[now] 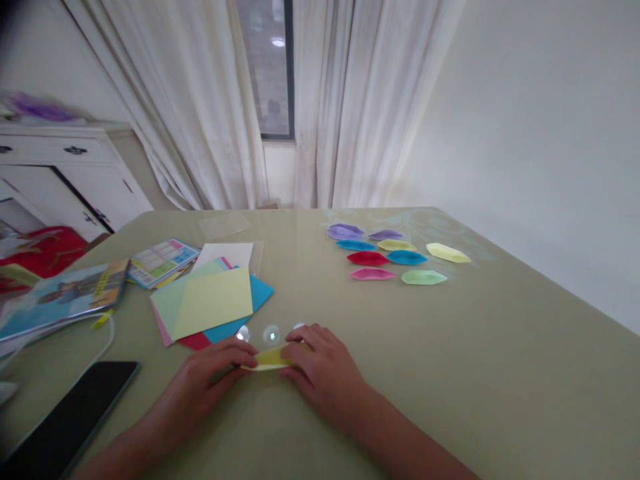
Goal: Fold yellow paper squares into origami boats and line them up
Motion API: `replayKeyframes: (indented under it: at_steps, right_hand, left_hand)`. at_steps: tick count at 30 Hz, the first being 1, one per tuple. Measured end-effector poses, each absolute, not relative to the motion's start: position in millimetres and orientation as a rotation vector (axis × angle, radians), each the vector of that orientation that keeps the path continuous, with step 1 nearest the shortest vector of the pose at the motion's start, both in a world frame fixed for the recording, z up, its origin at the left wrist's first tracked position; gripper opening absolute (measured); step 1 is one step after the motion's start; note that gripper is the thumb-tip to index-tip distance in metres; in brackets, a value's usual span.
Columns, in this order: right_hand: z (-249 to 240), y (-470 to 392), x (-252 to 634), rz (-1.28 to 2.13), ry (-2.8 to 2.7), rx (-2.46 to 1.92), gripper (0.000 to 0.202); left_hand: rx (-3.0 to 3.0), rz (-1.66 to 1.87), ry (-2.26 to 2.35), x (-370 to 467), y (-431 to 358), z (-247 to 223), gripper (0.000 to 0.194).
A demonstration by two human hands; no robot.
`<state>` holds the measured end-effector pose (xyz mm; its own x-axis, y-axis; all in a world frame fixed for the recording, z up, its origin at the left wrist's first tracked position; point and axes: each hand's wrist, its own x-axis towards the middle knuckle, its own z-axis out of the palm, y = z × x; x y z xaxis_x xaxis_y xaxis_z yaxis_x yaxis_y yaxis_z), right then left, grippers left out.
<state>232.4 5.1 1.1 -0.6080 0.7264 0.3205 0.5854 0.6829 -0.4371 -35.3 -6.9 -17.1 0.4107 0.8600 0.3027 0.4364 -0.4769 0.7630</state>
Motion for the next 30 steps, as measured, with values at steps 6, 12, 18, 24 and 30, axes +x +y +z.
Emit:
replayKeyframes:
  at_steps: [6, 12, 18, 24, 30]
  right_hand:
    - [-4, 2, 230, 0.277, -2.453, -0.960, 0.014]
    - [-2, 0, 228, 0.205, -2.466, -0.934, 0.021]
    - [-1, 3, 230, 0.264, -2.422, -0.960, 0.023]
    - [1, 7, 231, 0.514, -2.247, -0.939, 0.026]
    - [14, 14, 236, 0.902, -1.881, -0.967, 0.030]
  left_hand:
    - [2.163, 0.948, 1.095, -31, -11, -20, 0.021]
    - [2.125, 0.809, 1.105, -26, -15, -15, 0.014]
    - [2.129, 0.847, 1.193, -33, -12, -14, 0.020]
    - [2.015, 0.863, 1.188, -38, -6, -10, 0.019]
    - [1.825, 0.868, 1.196, -37, 1, 2, 0.031]
